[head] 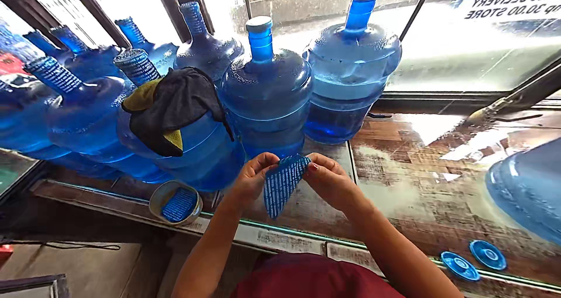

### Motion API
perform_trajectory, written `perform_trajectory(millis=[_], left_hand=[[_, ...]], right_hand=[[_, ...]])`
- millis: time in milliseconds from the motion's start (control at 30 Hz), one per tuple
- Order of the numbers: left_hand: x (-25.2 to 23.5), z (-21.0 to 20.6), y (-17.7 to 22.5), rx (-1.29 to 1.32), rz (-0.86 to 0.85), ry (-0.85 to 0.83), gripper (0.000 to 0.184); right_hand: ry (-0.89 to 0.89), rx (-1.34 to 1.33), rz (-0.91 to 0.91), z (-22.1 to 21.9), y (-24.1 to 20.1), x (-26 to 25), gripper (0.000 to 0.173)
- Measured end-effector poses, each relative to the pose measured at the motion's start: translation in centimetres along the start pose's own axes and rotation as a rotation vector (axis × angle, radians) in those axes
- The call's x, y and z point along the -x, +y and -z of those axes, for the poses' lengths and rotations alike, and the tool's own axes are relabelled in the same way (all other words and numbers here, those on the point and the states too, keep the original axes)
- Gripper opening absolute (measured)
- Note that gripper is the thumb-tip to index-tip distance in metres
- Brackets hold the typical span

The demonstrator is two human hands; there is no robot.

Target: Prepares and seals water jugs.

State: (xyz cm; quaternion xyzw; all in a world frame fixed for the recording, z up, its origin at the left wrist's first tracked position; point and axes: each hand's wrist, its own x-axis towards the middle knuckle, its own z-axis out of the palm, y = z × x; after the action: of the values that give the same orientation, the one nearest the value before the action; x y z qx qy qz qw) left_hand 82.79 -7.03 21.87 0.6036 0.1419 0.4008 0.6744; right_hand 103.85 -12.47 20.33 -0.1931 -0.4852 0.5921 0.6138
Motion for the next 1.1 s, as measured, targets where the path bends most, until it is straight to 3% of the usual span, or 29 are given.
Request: perform_trajectory(millis=[133,300,367,500,600,800,900,1000,1100], left_hand=[[-0.7,0.4,-0.5,-0.035,-0.034,-0.056,0.012],[-1.6,-0.7,0.7,-0.290,0.031,0.037,0.017],[-1.9,-0.3,0.7,-0.212,0.058,0.020,0.019],[-2.4,1.3,0.5,0.232,0.056,-0.083,0.017],[-3.3,2.4,1.2,0.326,0.031,-0.096,0.017],[-6.7,2.8,7.5,-0.115,-0.095,0.052,0.020],[-9.9,2.8,10.3,-0.201,-0.109,0.181,0.022],[-13.7,4.0,12.5,-0.342,-0.047,0.310,0.015],[-17.9,5.3,13.8,-0.514,-0.012,0.403,0.016]], right_hand=[[-0.056,0.198,0.014,0.1,-0.2,-0.6,0.014],[-0.079,0.325,-0.063,-0.5,-0.7,-1.4,0.014],[-0.084,0.319,-0.097,-0.2,-0.9,-1.8,0.014],[-0.138,0.127,-0.255,0.8,-2.4,-3.1,0.022],[-0.214,0.091,-0.314,0.7,-4.2,-5.4,0.027],[-0.211,0.175,-0.276,-0.4,-8.2,-11.9,0.023],[-0.170,0.257,-0.220,-0.6,-10.0,-15.4,0.020],[-0.063,0.492,-0.095,-0.5,-11.4,-19.0,0.013],[0.013,0.711,-0.024,0.3,-12.2,-23.0,0.018]])
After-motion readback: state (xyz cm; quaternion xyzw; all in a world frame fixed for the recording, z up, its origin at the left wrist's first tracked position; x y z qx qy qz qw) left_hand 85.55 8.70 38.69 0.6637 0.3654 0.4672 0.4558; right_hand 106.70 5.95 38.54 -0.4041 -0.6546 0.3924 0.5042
